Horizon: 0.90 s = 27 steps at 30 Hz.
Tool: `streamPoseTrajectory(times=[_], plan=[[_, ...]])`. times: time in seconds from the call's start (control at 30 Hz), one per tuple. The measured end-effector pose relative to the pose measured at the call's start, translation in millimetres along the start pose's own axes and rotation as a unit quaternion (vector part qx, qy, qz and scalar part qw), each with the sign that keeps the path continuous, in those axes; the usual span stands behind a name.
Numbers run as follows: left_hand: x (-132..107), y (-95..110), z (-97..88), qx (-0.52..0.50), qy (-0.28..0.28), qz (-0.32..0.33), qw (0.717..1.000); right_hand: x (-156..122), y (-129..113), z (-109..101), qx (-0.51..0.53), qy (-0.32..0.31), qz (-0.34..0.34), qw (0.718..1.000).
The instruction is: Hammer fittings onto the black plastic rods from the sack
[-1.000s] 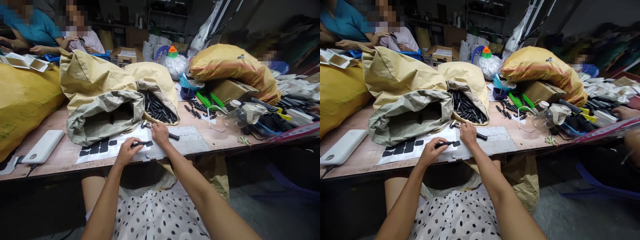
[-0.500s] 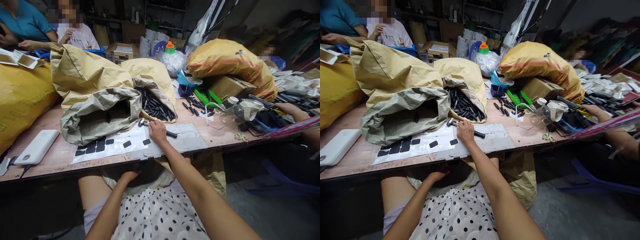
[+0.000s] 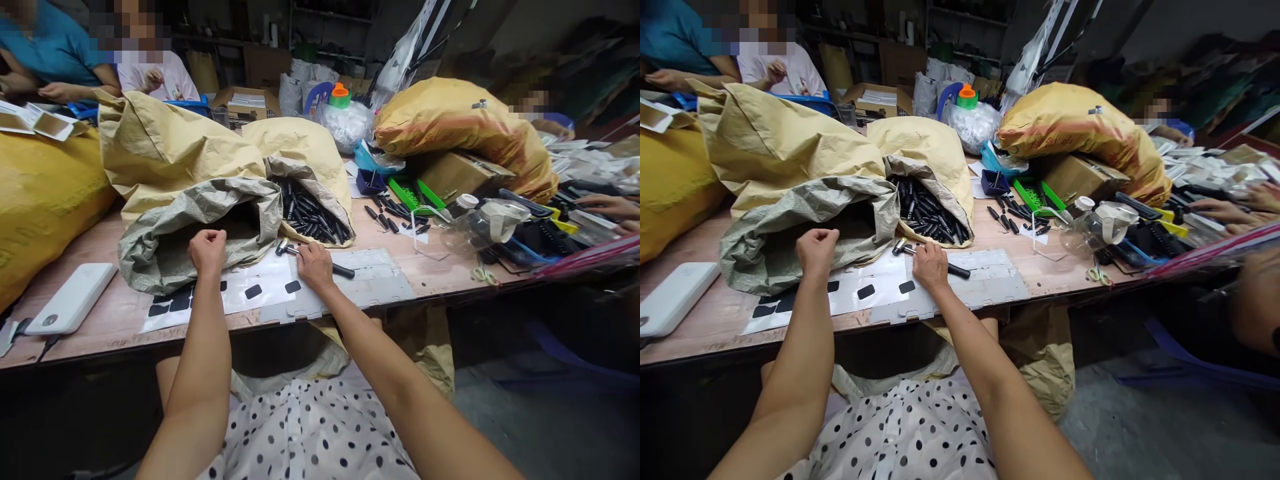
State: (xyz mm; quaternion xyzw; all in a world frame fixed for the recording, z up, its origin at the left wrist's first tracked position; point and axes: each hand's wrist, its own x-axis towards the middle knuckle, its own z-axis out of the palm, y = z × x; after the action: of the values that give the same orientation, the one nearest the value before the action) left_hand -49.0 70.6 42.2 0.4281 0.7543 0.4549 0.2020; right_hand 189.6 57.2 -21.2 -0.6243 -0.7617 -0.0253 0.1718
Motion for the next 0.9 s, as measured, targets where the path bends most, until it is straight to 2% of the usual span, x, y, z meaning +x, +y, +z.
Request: streamPoseTrajectory(times=[0.03, 0.1, 0.23, 0.33, 0.43, 0.53, 0.6, 0.7, 0.9], plan=[[10, -1, 4.7, 0.048, 0.036, -0.033, 0.998, 0, 0, 0, 0.002, 0.0, 0.0, 1.0], [21, -3, 12.5, 0.129, 0.058, -0.092, 0.986, 1, -1, -1, 0.005, -0.002, 0.002, 1.0], [25, -6, 18.1, 0.197, 0.032, -0.106, 0.974, 1, -2, -3, 0.007, -0.008, 0.006, 1.0], [19, -12, 13.1, 0.178, 0.021, -0.055, 0.982, 1, -4, -4, 0.004, -0.013, 0.011, 1.0], [-1, -18, 5.5, 0.116, -0.018, 0.059, 0.991, 1, -4, -5, 0.002, -0.018, 0.013, 1.0], [-32, -24, 4.7, 0.059, -0.134, 0.183, 0.972, 1, -4, -6, -0.004, -0.023, 0.015, 1.0], [-51, -29, 9.9, 0.055, -0.211, 0.232, 0.948, 1, -4, -6, -0.006, -0.028, 0.015, 0.999], [-64, -37, 21.6, 0.08, -0.253, 0.24, 0.934, 0, -3, -6, -0.005, -0.029, 0.013, 0.999], [-61, -47, 30.7, 0.086, -0.26, 0.219, 0.936, 6, -1, -10, 0.012, -0.05, 0.017, 0.999]])
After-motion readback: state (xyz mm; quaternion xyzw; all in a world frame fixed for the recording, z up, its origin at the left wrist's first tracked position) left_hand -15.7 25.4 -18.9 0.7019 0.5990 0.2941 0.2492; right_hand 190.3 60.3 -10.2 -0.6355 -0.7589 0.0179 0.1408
